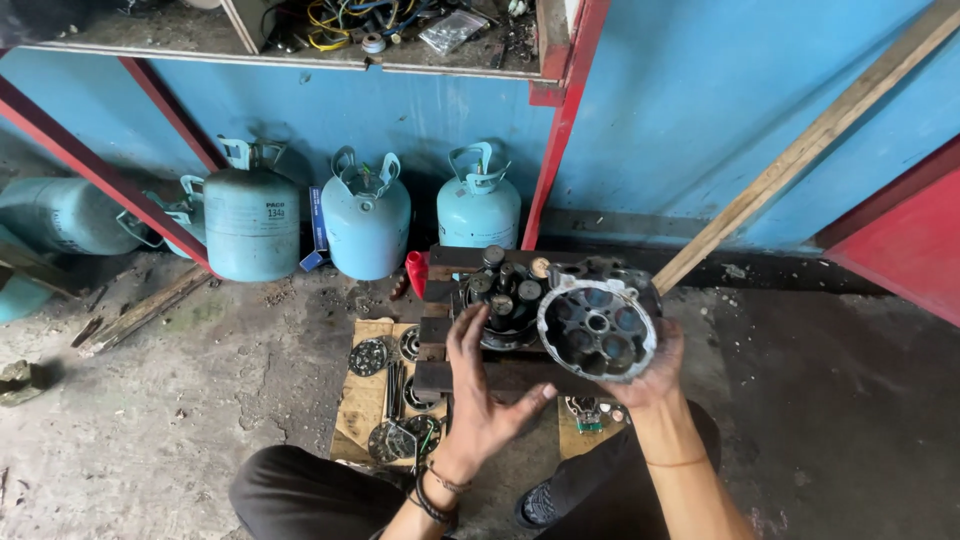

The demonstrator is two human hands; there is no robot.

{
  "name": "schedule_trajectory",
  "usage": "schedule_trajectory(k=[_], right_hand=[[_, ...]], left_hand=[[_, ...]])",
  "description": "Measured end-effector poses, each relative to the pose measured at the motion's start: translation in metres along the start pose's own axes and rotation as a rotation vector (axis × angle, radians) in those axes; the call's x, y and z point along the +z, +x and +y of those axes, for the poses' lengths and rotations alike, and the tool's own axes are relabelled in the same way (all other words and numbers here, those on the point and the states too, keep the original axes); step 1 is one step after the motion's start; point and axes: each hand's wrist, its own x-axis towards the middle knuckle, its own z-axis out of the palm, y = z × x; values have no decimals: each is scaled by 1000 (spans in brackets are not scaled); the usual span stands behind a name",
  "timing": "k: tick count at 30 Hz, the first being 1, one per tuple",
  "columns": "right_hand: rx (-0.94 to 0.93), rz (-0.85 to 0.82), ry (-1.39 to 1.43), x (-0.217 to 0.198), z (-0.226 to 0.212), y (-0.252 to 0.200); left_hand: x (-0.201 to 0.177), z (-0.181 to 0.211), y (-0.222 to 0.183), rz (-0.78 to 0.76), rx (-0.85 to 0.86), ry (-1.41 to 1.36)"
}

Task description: Disassembling a mechanical component by removing the outer housing and inspecting the internal assembly

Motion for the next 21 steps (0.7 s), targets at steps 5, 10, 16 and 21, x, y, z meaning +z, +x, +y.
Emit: schedule_trajectory(k=[5,10,16,21], right_hand=[[-90,108,-56,-20,-6,-37],[-179,224,-108,-38,-3,-73],[-309,367,-187,-50,3,-97],[-229,120,-206,-54,7,-107]], left_hand=[[8,17,-27,16,-104,-26],[18,38,-50,-25,-147,-18],[33,43,-49,-164,-270,-164],[31,42,-44,-240,-371,-200]])
